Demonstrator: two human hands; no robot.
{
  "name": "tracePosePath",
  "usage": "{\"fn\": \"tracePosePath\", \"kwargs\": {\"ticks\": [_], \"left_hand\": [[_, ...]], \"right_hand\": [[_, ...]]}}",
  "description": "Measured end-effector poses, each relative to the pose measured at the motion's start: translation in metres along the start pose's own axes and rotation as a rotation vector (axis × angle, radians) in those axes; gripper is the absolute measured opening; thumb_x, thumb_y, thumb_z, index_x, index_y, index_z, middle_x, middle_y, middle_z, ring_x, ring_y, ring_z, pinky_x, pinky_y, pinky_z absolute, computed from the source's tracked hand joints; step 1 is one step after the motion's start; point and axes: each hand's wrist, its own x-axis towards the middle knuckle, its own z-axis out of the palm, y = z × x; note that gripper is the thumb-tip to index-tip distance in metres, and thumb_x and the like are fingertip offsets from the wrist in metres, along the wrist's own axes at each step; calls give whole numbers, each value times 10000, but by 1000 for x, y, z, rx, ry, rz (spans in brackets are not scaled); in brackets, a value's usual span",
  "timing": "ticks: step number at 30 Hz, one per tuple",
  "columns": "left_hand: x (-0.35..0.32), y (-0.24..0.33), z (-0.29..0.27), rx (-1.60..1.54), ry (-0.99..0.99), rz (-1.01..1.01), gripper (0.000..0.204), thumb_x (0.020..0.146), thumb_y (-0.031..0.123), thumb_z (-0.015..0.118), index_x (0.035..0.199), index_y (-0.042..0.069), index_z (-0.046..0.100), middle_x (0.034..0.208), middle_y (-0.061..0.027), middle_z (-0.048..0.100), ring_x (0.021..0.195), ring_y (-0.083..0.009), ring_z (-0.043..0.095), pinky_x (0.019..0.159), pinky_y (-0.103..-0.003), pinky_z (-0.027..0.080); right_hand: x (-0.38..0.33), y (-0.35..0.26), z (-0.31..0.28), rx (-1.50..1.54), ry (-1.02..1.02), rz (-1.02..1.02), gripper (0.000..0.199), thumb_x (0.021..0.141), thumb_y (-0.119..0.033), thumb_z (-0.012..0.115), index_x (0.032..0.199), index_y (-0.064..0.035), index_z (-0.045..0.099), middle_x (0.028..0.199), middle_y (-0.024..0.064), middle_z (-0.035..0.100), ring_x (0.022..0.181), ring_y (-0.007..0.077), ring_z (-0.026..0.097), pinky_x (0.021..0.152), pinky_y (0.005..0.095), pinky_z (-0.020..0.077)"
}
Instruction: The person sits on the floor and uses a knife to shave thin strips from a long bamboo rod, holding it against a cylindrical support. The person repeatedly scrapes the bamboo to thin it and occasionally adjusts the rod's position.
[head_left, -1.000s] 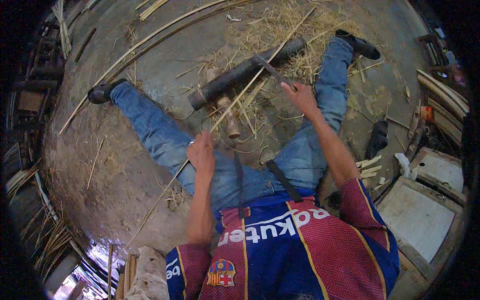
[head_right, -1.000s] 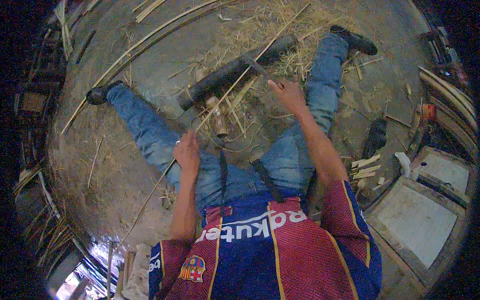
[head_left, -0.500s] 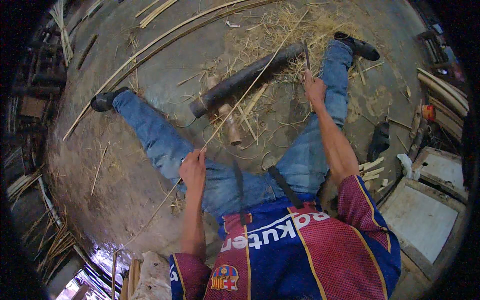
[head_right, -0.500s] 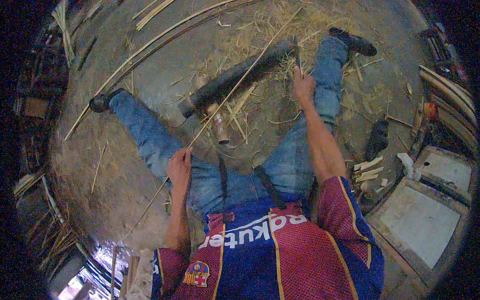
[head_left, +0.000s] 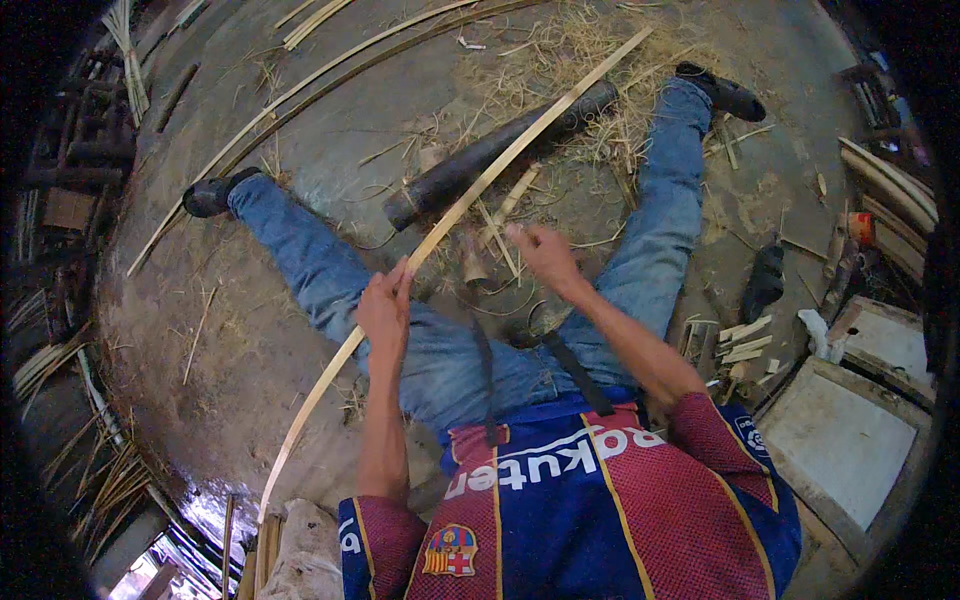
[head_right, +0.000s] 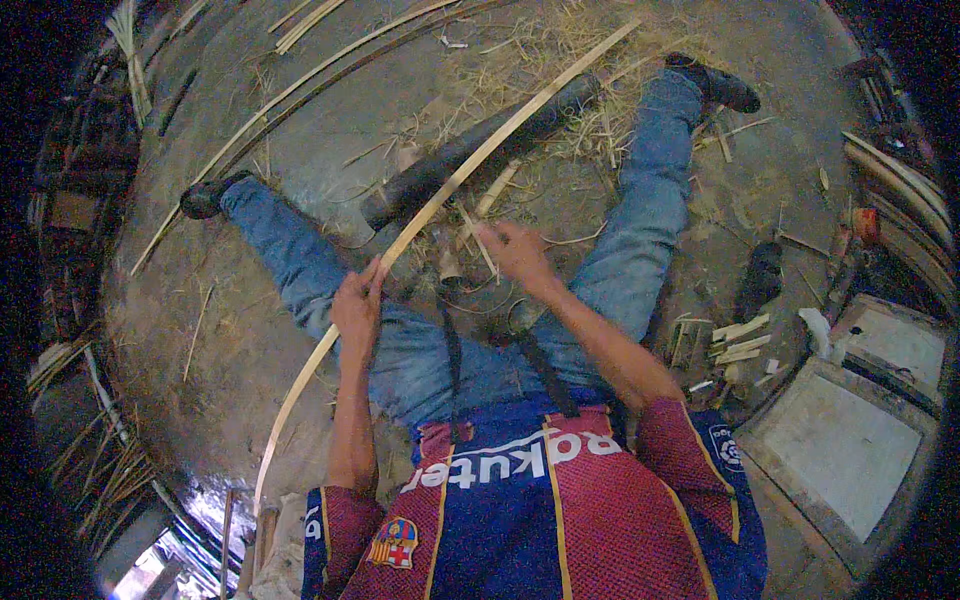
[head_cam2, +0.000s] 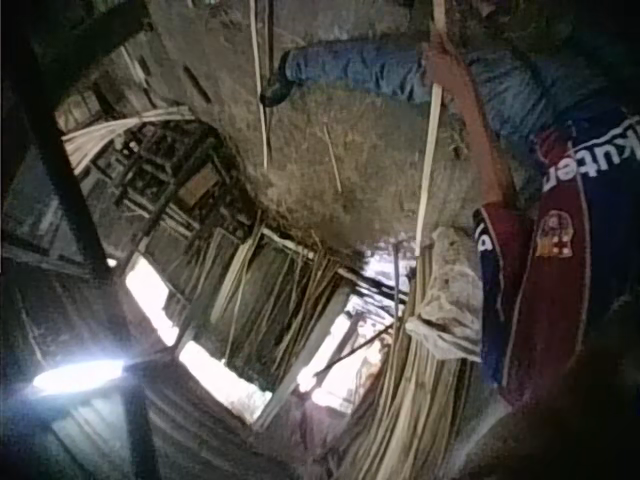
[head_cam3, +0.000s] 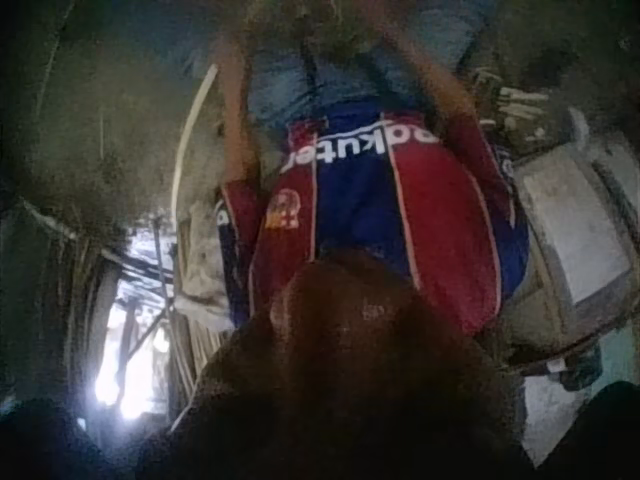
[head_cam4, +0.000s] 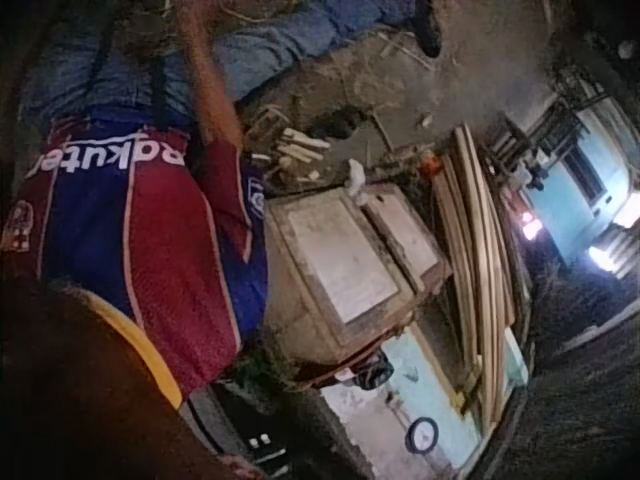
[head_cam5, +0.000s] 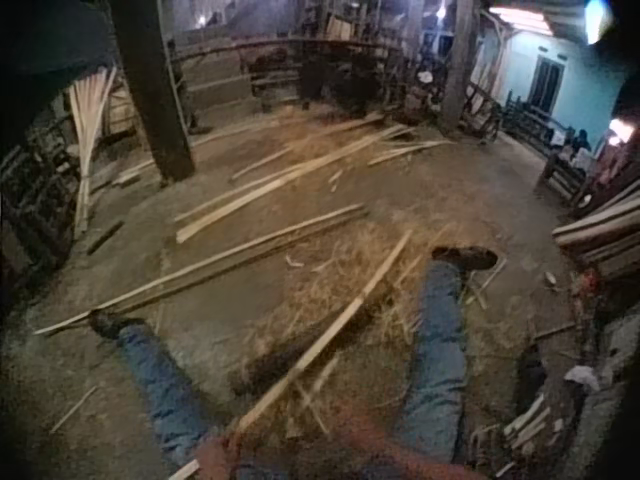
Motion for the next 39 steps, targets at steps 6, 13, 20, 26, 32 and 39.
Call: {"fn": "tracePosePath", "kwargs": {"ticks": [6,13,20,26,32,39], "left_hand": [[-3,-13,15,-123,28,13,314,935,375,638,1151,170,738,832,-171,633,799,-357,635,707,-437,485],[0,-4,0,-130,-119,-68,313,924,385,647,1095,140,740,875,-173,667,828,-368,655,741,-436,502],[-8,-18,17,-79,-8,-33,294,909,389,661,1028,131,738,898,-124,694,831,-357,661,723,-425,504],[-2,3,-9,-188,-77,-45,289,903,390,669,996,128,744,908,-105,697,832,-324,666,718,-412,499],[-6,-13,18,-152,109,6,279,904,365,675,1034,127,744,913,-135,690,870,-342,657,765,-440,488],[27,-10,-2,-222,-259,-88,292,915,298,664,1142,126,729,1051,-165,691,944,-358,653,825,-458,485]], "right_hand": [[-33,-44,4,12,-438,-71,569,927,-585,573,975,-30,690,827,191,679,762,335,641,730,458,495],[87,78,-109,-189,291,207,654,933,-625,532,917,-1,726,759,203,677,704,303,647,679,458,478],[12,18,-13,-112,-53,-210,637,895,-617,597,853,9,705,808,214,676,729,351,645,674,463,483],[118,123,-85,-179,733,213,710,893,-652,569,838,49,666,710,243,626,738,389,645,705,527,482],[108,82,-136,47,552,226,644,875,-628,616,776,8,643,667,162,620,618,275,626,598,423,481],[-1,7,-35,109,66,-2,468,889,-484,652,913,-17,675,711,122,636,616,245,603,603,385,474]]}}
